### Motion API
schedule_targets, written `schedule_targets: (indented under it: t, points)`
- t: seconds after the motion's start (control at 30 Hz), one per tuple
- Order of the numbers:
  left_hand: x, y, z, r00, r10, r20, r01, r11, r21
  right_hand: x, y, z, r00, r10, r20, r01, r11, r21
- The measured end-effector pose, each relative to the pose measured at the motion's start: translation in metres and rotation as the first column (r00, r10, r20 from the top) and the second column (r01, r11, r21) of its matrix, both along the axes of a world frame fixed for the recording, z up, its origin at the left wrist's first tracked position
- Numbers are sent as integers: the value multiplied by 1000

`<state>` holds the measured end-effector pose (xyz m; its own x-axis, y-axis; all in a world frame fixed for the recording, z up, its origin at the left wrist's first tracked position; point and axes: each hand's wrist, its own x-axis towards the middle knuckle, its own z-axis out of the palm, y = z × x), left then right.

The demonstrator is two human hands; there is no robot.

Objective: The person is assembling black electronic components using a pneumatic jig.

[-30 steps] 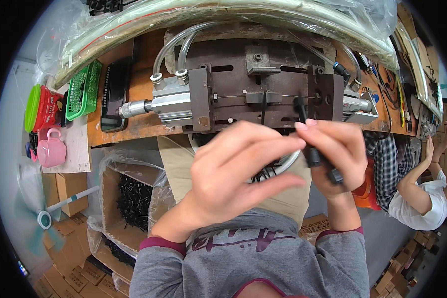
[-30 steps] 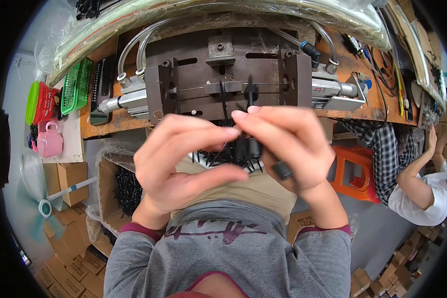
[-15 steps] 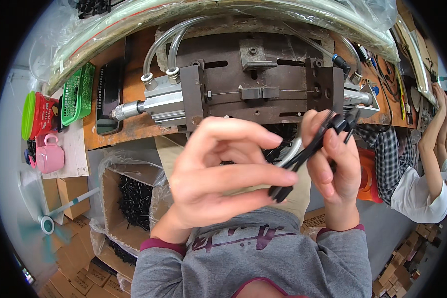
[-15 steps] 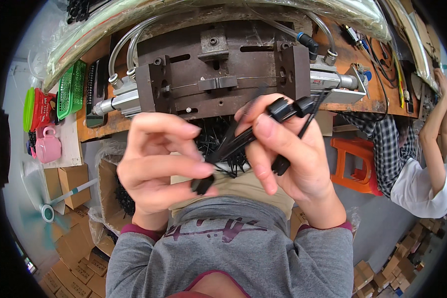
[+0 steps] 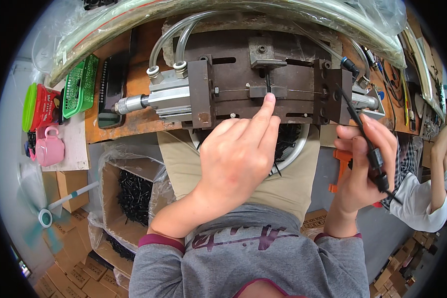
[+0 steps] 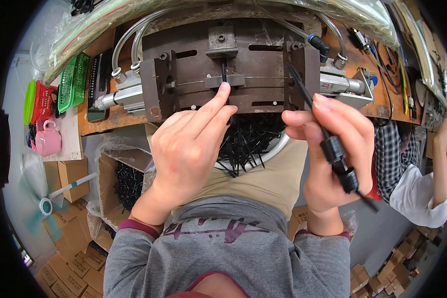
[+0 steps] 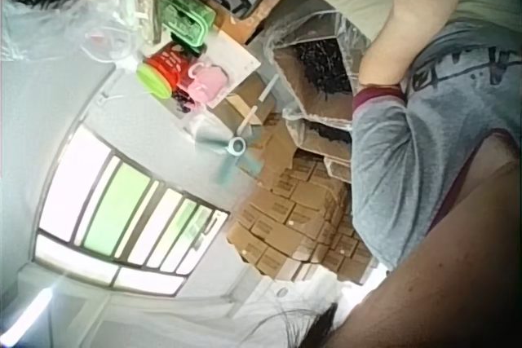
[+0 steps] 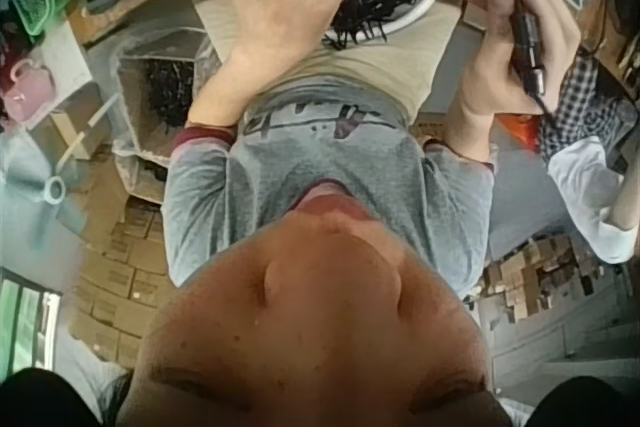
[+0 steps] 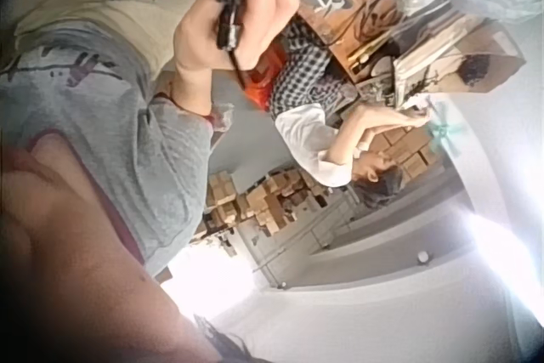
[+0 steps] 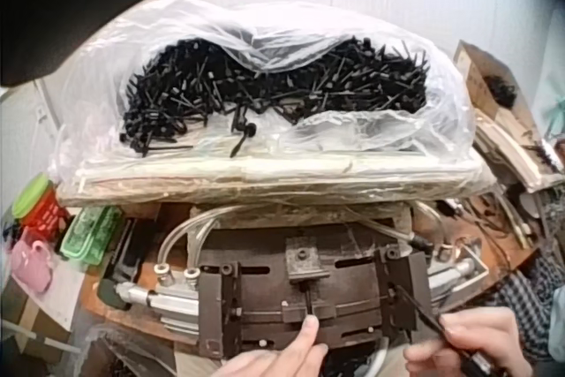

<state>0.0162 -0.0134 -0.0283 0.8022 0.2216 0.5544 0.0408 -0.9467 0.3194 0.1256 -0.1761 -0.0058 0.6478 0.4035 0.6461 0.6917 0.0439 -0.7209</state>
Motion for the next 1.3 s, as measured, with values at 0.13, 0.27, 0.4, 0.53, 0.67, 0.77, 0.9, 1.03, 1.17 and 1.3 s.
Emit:
schedule_targets:
  t: [0.13,0.27,0.4,0.53,0.67,0.77,0.9,1.03,1.17,1.3]
  points:
    - [-3,1,0,999,6,-54,-7,1000,-19,-4,-6,1,967,-8,255,65,975,-213]
    - [-5,6,9,994,-85,-72,73,985,-154,-9,1,-1,919,-32,394,152,949,-278]
    - [-12,0,23,938,-257,233,345,762,-547,-7,8,-4,861,140,490,46,936,-349]
    - [-18,2,26,948,-203,244,302,813,-498,-7,15,-6,877,175,447,-13,940,-342]
    - [-19,-1,9,988,-77,131,130,876,-464,0,11,-9,990,118,80,-99,971,-216]
    - [-13,1,-3,998,-66,11,67,974,-218,-1,7,-2,954,113,-278,-138,988,-70]
    - [-4,6,-3,998,-37,-54,36,999,-20,5,6,0,980,41,195,14,962,-272]
    - [-1,7,1,997,-44,-65,43,999,-16,-3,4,0,869,-96,486,237,942,-239]
    - [-5,8,11,980,-194,42,196,907,-372,8,4,-3,759,-11,652,248,930,-272]
    - [-15,-2,25,913,-318,257,408,683,-606,0,11,-1,783,83,616,172,924,-342]
